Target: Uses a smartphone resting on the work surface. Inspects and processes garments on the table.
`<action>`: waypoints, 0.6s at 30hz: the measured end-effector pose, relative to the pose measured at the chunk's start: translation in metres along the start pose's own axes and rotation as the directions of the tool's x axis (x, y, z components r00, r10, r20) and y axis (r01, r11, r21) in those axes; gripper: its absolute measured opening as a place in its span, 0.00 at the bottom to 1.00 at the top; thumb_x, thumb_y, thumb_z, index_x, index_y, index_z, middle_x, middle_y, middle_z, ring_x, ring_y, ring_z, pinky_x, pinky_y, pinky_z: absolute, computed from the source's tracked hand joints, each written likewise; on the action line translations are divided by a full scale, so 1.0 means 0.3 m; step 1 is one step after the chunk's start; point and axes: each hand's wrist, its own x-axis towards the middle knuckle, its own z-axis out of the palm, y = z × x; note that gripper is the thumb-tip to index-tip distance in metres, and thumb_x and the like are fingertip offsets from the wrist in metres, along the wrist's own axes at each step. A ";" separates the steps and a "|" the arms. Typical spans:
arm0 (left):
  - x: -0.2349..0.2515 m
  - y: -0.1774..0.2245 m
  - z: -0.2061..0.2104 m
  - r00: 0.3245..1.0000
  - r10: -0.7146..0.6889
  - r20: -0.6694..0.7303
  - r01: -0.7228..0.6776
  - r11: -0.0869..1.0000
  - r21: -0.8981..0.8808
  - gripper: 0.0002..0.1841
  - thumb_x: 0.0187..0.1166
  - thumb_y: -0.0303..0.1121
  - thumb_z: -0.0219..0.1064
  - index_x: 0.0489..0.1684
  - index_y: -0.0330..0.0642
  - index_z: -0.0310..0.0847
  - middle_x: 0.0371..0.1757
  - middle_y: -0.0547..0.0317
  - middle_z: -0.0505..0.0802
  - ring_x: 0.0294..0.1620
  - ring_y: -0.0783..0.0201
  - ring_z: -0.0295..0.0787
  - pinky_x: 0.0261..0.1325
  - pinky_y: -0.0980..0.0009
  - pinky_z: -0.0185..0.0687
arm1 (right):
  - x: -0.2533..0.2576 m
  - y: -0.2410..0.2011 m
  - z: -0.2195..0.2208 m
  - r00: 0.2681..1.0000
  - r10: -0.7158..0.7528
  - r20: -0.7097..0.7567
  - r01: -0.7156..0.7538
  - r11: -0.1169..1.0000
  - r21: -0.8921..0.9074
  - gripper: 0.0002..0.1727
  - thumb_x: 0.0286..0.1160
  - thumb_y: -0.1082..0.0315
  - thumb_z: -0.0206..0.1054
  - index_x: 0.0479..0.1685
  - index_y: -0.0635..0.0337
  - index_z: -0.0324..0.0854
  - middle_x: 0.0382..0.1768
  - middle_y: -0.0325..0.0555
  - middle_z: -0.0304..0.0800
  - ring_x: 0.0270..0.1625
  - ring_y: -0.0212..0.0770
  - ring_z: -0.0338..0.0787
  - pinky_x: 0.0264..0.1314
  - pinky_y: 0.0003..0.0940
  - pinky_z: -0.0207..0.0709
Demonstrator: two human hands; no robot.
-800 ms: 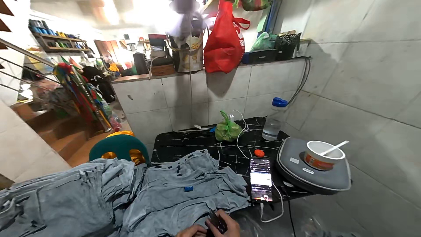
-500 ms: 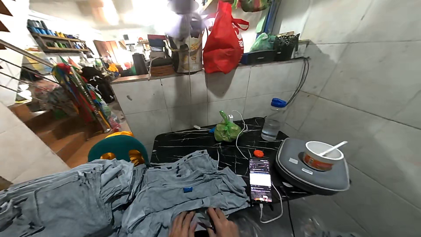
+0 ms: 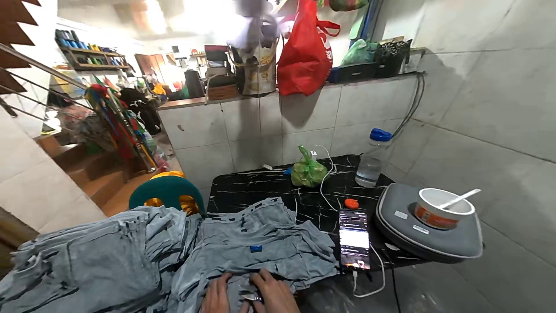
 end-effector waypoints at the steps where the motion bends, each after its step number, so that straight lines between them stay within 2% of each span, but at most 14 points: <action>1: 0.002 -0.002 0.018 0.999 -0.003 -0.036 0.004 1.000 0.021 0.40 0.60 0.53 0.82 0.70 0.36 0.80 0.62 0.37 0.88 0.63 0.36 0.85 0.63 0.38 0.80 | 0.016 0.010 0.007 1.000 -0.003 -0.009 0.003 1.000 0.001 0.25 0.77 0.60 0.68 0.75 0.52 0.80 0.66 0.58 0.85 0.47 0.59 0.93 0.50 0.60 0.87; 3: 0.004 -0.011 0.046 0.996 0.017 -0.087 -0.011 0.998 0.062 0.35 0.63 0.55 0.79 0.67 0.40 0.84 0.62 0.37 0.88 0.63 0.34 0.84 0.61 0.36 0.78 | 0.045 0.039 0.027 0.998 -0.021 -0.051 0.022 1.000 0.006 0.27 0.75 0.61 0.70 0.76 0.51 0.78 0.67 0.57 0.84 0.46 0.58 0.93 0.48 0.60 0.87; 5: 0.003 -0.010 0.052 0.994 0.040 -0.098 -0.034 0.998 0.061 0.24 0.69 0.48 0.75 0.61 0.45 0.89 0.58 0.40 0.90 0.61 0.35 0.85 0.58 0.38 0.80 | 0.055 0.071 0.030 0.998 -0.016 -0.068 0.016 1.000 0.002 0.27 0.73 0.61 0.70 0.75 0.49 0.79 0.68 0.56 0.83 0.46 0.58 0.93 0.47 0.60 0.87; 7: -0.006 -0.007 0.035 0.997 0.039 -0.065 -0.036 0.998 0.055 0.19 0.69 0.39 0.72 0.58 0.46 0.90 0.57 0.41 0.91 0.59 0.37 0.87 0.57 0.41 0.81 | 0.055 0.083 0.030 0.998 -0.019 -0.068 0.019 1.000 0.004 0.27 0.74 0.58 0.71 0.74 0.46 0.80 0.68 0.55 0.83 0.47 0.57 0.93 0.48 0.59 0.87; 9: -0.016 0.001 0.019 0.999 0.023 -0.045 -0.021 0.998 0.056 0.18 0.68 0.33 0.69 0.57 0.44 0.90 0.57 0.41 0.91 0.58 0.39 0.88 0.57 0.41 0.82 | 0.051 0.079 0.030 0.998 -0.017 -0.067 0.016 1.000 -0.007 0.27 0.76 0.49 0.70 0.75 0.44 0.80 0.68 0.54 0.83 0.47 0.57 0.93 0.48 0.60 0.87; 11: -0.019 0.016 0.019 0.996 -0.001 -0.089 0.007 0.997 0.071 0.18 0.69 0.33 0.68 0.58 0.41 0.89 0.55 0.39 0.92 0.56 0.37 0.89 0.57 0.39 0.82 | 0.049 0.071 0.025 0.999 -0.005 -0.043 0.005 1.000 -0.013 0.31 0.77 0.41 0.68 0.77 0.41 0.79 0.71 0.56 0.81 0.47 0.58 0.93 0.49 0.60 0.86; 15: -0.002 0.021 0.065 0.978 -0.025 -0.208 0.055 0.989 0.139 0.22 0.71 0.45 0.71 0.57 0.39 0.89 0.55 0.37 0.92 0.55 0.34 0.89 0.56 0.37 0.80 | 0.057 0.068 0.027 1.000 -0.006 -0.020 0.006 1.000 -0.013 0.35 0.75 0.39 0.69 0.82 0.38 0.75 0.72 0.59 0.79 0.46 0.58 0.92 0.49 0.61 0.86; 17: 0.005 0.024 0.063 0.985 -0.031 -0.171 0.054 0.990 0.133 0.19 0.72 0.41 0.70 0.56 0.40 0.90 0.56 0.37 0.92 0.57 0.34 0.89 0.57 0.38 0.81 | 0.062 0.071 0.025 1.000 0.001 -0.014 -0.001 1.000 -0.011 0.35 0.75 0.38 0.69 0.82 0.38 0.75 0.71 0.58 0.80 0.46 0.58 0.92 0.49 0.60 0.86; 18: 0.003 0.032 0.041 0.993 -0.051 -0.105 0.063 0.992 0.114 0.18 0.72 0.37 0.69 0.57 0.40 0.91 0.58 0.37 0.91 0.59 0.35 0.88 0.59 0.39 0.82 | 0.063 0.071 0.023 1.000 0.009 -0.004 -0.009 1.000 -0.011 0.35 0.75 0.39 0.69 0.82 0.38 0.75 0.72 0.58 0.79 0.46 0.58 0.92 0.50 0.61 0.86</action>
